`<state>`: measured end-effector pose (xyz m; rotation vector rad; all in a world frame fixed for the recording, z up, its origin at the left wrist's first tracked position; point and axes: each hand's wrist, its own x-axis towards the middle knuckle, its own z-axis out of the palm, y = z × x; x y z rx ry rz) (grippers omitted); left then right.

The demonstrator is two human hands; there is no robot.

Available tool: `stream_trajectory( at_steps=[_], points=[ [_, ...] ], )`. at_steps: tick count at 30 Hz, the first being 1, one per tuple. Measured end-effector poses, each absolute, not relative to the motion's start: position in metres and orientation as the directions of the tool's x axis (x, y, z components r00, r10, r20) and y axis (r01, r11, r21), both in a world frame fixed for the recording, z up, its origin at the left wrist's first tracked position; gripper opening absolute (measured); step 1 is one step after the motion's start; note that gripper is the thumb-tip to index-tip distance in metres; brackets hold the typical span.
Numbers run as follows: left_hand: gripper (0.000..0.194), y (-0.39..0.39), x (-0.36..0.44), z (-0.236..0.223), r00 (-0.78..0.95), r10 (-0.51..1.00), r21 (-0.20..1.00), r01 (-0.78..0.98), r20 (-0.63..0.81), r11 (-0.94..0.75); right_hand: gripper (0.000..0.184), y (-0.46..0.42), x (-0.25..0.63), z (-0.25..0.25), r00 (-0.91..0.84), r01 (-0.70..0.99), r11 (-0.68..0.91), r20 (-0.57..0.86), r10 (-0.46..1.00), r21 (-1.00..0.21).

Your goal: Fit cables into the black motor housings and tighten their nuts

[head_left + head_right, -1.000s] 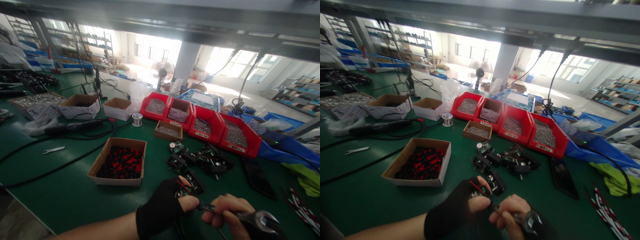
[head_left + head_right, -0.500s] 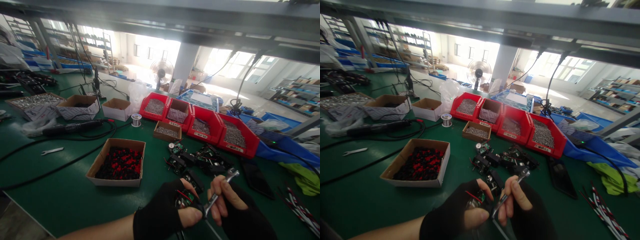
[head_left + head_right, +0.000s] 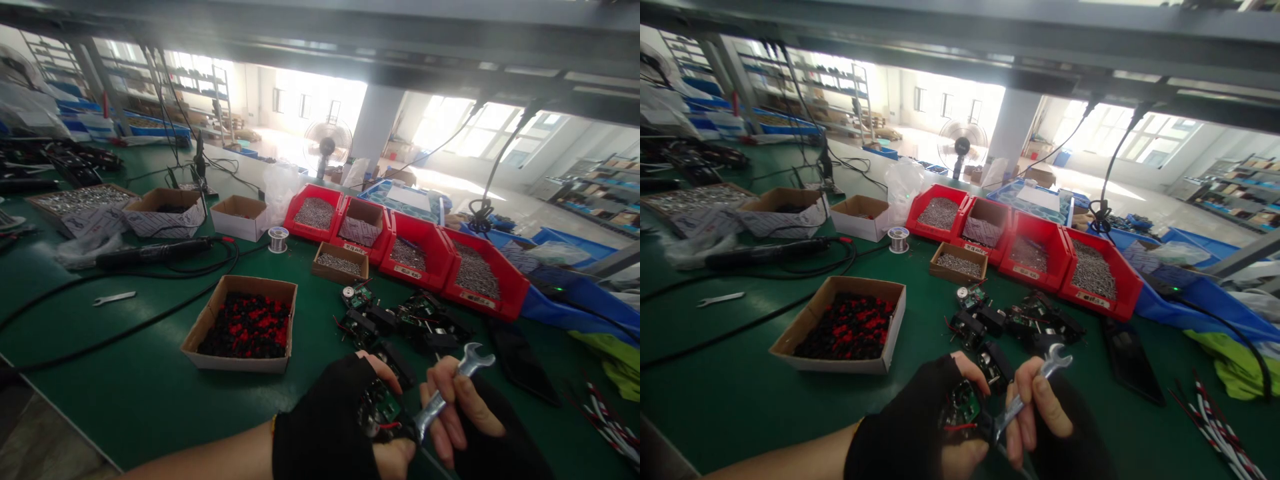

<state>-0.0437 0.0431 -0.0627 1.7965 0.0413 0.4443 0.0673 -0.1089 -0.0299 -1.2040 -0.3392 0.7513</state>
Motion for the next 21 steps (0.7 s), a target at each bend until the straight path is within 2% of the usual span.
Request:
stream_trajectory(
  at_steps=[5,9,15,21],
  points=[
    [0.058,0.046,-0.050,-0.073,0.930,0.180,0.903,-0.244,0.321,-0.353,0.046,-0.110,0.070,-0.028,0.649,-0.360,0.087,-0.182,0.739,-0.929],
    [0.060,0.044,-0.046,-0.066,0.876,0.219,0.846,-0.306,0.430,-0.437,0.043,-0.112,0.078,-0.032,0.618,-0.339,0.087,-0.152,0.771,-0.937],
    [0.058,0.035,-0.042,-0.067,0.746,0.282,0.690,-0.311,0.604,-0.654,0.040,-0.116,0.084,-0.038,0.639,-0.163,0.086,-0.039,0.768,-0.983],
    [0.057,0.036,-0.036,-0.066,0.715,0.242,0.678,-0.416,0.656,-0.606,0.042,-0.111,0.071,-0.034,0.734,-0.098,0.090,-0.010,0.679,-0.991]
  ],
)
